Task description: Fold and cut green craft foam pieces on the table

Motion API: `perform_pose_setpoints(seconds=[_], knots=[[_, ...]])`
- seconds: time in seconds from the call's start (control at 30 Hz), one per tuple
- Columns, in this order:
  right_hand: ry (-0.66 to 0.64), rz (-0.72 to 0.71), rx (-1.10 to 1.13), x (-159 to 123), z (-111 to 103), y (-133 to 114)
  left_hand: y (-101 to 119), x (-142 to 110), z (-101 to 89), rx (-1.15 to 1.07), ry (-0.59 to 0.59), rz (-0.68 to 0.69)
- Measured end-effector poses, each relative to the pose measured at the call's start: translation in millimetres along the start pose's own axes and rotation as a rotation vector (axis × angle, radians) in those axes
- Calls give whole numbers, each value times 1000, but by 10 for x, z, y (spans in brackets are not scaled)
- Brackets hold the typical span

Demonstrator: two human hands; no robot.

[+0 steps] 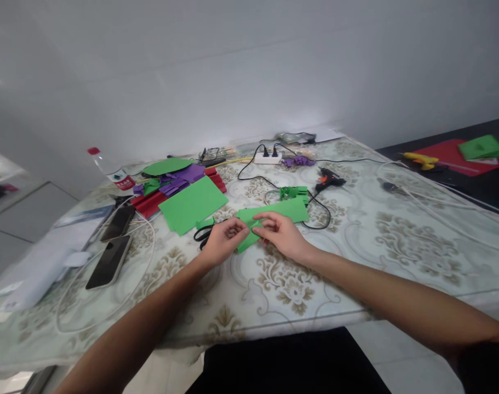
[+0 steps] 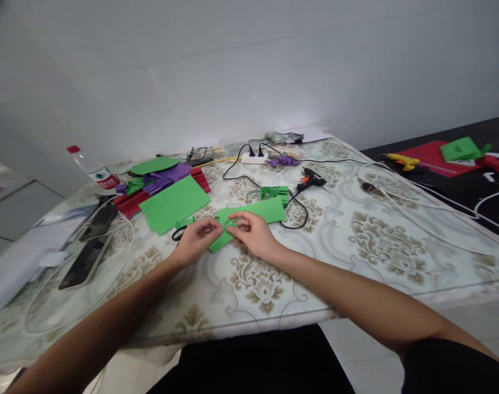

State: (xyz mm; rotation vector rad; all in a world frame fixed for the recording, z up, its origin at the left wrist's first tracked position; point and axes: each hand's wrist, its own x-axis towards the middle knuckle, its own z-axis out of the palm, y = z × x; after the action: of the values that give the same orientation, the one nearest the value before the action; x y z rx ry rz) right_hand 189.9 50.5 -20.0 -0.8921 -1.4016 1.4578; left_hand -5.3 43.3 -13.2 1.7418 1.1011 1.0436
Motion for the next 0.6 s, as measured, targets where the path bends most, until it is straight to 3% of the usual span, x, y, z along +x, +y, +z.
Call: perform_pose_setpoints(seconds=[0.33,0.6], knots=[[20,21,12,16,6,12,-24,-5,-6,32,39,43],[34,-3,12,12,-3,1,-53,0,-14,160,96,164]])
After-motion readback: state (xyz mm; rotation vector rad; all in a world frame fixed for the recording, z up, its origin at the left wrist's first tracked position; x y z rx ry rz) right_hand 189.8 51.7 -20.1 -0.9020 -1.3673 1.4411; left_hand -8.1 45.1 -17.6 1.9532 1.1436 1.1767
